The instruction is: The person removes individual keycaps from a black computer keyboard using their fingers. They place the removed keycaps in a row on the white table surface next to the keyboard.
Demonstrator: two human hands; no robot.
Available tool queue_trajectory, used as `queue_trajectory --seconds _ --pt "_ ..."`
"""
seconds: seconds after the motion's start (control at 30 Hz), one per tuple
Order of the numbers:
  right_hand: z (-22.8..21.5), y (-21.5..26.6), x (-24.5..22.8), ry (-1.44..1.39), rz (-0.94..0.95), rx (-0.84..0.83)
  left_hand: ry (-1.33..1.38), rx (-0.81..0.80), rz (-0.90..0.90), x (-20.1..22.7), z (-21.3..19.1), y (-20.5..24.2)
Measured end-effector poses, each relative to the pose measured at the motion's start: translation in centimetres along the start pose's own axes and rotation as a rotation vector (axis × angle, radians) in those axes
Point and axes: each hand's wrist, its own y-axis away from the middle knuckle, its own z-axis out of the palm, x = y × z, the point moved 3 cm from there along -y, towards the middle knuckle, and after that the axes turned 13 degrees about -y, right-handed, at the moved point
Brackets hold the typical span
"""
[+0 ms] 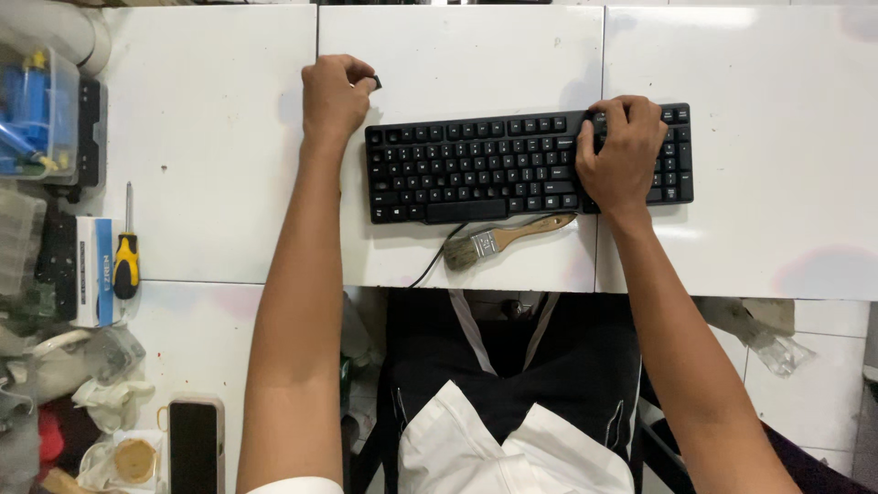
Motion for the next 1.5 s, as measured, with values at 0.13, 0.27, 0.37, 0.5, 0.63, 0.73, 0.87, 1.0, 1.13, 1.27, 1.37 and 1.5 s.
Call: queue_trajectory --seconds 0.13,0.27,0.37,0.5,0.63,0.73,0.87,1.0,1.13,1.27,1.37,1.5 --pt "0.1 -0.3 0.0 0.015 0.009 0.003 -0.049 -0.048 0.015 0.1 0.2 -2.8" --pt "0.2 -0.3 0.0 0.025 0.022 -0.004 -0.128 -0.122 -0.077 0.0 0.4 -4.4" --pt "0.3 -0.2 0.0 0.027 0.014 -0.009 -0.149 -0.079 -0.057 -1.0 0.9 -5.3" --pt "0.2 -0.5 -0.4 0.013 0.015 -0.011 -0.147 0.243 0.227 -0.3 0.2 -4.7" --pt "0.4 -0.7 -0.4 0.017 0.012 -0.014 -0.242 0.311 0.36 4.5 0.7 3.5" --pt "0.2 -0.5 -0.3 0.021 0.011 -0.003 -0.387 0.227 0.329 6.0 2.8 9.7" --pt "0.2 -0.4 -0.3 0.004 0.004 -0.011 -0.399 0.498 0.4 5.9 3.3 13.2" --pt "0.4 -0.2 0.1 0.009 0.009 -0.009 -0.293 0.582 0.357 6.1 3.0 13.9" --pt "0.3 -0.4 -0.1 -0.001 -0.005 -0.002 -0.286 0.609 0.325 5.9 3.0 13.9" --pt "0.3 -0.3 0.1 0.002 -0.011 0.004 -0.297 0.6 0.329 6.1 3.2 14.0" --pt "0.3 -0.7 0.3 -0.006 -0.026 0.012 -0.281 0.577 0.327 6.3 2.9 14.2" --pt "0.2 -0.7 0.0 -0.02 -0.021 0.01 -0.223 0.454 0.308 5.4 3.1 14.1"
